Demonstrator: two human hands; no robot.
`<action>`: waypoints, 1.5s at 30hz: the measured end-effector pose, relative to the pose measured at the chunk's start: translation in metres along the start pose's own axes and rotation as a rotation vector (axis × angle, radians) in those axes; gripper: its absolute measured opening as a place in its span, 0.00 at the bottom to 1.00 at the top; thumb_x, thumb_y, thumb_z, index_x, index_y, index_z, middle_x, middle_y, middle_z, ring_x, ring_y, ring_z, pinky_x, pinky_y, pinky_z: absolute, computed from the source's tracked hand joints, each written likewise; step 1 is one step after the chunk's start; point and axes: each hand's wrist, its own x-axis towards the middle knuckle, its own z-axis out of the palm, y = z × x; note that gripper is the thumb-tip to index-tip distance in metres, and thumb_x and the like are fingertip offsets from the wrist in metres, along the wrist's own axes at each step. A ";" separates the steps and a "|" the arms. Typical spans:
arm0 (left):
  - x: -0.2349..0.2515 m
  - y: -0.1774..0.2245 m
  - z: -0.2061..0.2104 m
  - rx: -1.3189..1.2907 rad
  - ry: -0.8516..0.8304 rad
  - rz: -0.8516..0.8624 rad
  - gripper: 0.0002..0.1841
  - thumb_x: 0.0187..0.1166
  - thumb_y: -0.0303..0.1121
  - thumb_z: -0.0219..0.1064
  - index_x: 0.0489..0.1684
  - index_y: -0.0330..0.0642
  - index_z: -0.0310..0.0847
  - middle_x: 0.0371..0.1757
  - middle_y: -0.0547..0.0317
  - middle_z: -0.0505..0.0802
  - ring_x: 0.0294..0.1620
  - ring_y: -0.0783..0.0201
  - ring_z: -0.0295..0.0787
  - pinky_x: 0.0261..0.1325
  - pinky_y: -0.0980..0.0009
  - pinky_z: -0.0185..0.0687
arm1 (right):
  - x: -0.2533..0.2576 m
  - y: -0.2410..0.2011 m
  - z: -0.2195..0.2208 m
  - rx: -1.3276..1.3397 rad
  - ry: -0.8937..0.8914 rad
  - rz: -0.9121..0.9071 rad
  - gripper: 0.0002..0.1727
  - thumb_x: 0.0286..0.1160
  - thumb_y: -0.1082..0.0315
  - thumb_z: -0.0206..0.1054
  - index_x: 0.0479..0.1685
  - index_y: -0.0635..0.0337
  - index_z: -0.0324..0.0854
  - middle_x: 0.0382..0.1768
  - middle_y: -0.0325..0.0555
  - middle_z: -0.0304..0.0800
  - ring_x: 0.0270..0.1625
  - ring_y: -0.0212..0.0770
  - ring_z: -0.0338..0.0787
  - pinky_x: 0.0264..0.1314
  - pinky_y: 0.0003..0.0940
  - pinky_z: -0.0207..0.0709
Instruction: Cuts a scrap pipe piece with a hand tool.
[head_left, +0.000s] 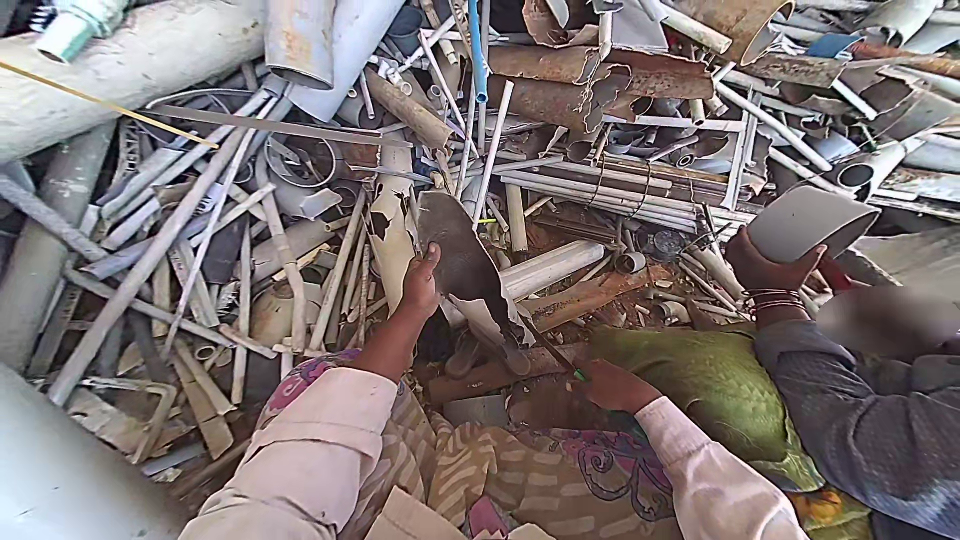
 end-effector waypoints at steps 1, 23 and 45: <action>0.001 0.001 0.001 -0.024 0.015 -0.017 0.20 0.93 0.40 0.43 0.73 0.37 0.67 0.58 0.58 0.86 0.59 0.71 0.84 0.67 0.66 0.81 | -0.001 -0.002 0.000 -0.028 0.021 0.037 0.27 0.92 0.50 0.57 0.70 0.68 0.75 0.53 0.67 0.86 0.52 0.61 0.89 0.59 0.61 0.78; -0.026 -0.024 0.010 -0.056 -0.211 0.141 0.33 0.79 0.60 0.64 0.69 0.41 0.64 0.52 0.68 0.92 0.58 0.72 0.89 0.67 0.66 0.86 | 0.037 -0.013 0.013 0.405 0.064 -0.166 0.19 0.93 0.58 0.57 0.56 0.71 0.78 0.42 0.58 0.82 0.40 0.48 0.82 0.50 0.50 0.75; -0.033 -0.034 0.000 0.092 -0.270 0.093 0.45 0.67 0.65 0.73 0.69 0.33 0.65 0.53 0.64 0.94 0.57 0.69 0.91 0.67 0.65 0.86 | -0.001 -0.038 0.010 0.109 0.007 -0.248 0.19 0.90 0.61 0.61 0.59 0.74 0.78 0.48 0.69 0.84 0.53 0.65 0.87 0.54 0.64 0.76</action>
